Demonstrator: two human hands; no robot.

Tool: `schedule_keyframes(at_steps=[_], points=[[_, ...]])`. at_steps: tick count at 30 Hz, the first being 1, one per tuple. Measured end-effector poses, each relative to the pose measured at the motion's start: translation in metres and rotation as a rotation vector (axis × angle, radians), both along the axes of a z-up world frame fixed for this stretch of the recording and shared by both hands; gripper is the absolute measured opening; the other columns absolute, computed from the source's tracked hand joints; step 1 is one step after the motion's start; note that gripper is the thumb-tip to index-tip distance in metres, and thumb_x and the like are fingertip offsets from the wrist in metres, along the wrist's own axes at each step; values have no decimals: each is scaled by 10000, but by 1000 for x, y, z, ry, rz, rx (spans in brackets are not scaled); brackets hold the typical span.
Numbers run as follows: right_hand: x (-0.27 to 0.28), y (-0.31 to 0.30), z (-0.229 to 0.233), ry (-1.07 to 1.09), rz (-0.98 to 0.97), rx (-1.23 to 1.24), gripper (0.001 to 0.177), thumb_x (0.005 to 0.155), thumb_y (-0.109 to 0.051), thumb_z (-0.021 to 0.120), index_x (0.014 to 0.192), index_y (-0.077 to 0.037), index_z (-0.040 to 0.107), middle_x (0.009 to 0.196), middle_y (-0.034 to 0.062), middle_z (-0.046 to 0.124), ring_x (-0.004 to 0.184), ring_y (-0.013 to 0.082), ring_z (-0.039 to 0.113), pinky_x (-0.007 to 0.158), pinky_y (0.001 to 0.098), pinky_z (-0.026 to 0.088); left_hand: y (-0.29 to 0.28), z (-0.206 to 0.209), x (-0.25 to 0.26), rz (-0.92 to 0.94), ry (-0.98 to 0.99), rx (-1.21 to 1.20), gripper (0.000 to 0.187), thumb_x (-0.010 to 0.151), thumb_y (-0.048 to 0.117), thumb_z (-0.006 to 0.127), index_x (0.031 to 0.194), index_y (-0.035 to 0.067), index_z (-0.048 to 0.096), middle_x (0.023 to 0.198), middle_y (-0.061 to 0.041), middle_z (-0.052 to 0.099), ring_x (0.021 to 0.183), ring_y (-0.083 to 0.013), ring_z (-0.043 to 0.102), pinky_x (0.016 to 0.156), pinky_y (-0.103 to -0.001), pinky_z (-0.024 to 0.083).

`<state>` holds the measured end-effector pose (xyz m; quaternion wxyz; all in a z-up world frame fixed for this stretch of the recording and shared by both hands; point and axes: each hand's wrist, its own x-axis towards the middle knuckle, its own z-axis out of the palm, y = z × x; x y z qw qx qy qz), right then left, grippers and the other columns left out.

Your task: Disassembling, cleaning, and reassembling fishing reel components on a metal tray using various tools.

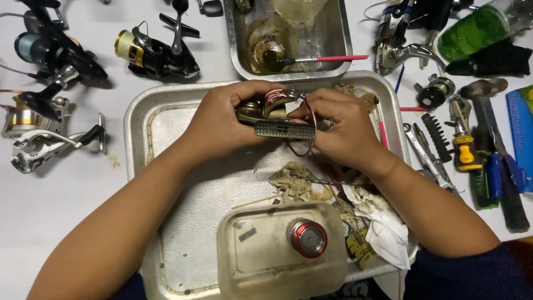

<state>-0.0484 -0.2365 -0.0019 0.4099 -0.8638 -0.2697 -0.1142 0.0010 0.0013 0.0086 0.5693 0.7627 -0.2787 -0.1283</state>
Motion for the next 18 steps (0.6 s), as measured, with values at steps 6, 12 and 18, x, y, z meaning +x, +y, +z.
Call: schedule_keyframes(at_steps=[6, 12, 18], points=[[-1, 1, 4, 112, 3, -33, 90, 962, -126, 735, 982, -45, 767, 810, 35, 652, 731, 168, 588, 667, 295, 433, -1, 6, -1, -19, 42, 15, 564, 728, 300, 861, 1245, 134, 711, 1213, -10, 766, 1125, -114, 702, 969, -250, 516], [0, -3, 1, 100, -1, 30, 130, 860, -4, 801, 985, -9, 764, 908, 88, 698, 822, 192, 659, 731, 296, 514, 0, 0, 0, -24, -1, 9, 529, 740, 259, 845, 1237, 136, 712, 1187, -2, 765, 1089, -108, 704, 939, -242, 519], [4, -5, 3, 231, 38, 16, 102, 970, -121, 720, 952, -34, 768, 787, 31, 671, 766, 160, 615, 708, 299, 463, -1, 10, -4, -14, 57, 18, 559, 729, 281, 855, 1250, 143, 707, 1216, -11, 765, 1135, -129, 710, 975, -265, 530]])
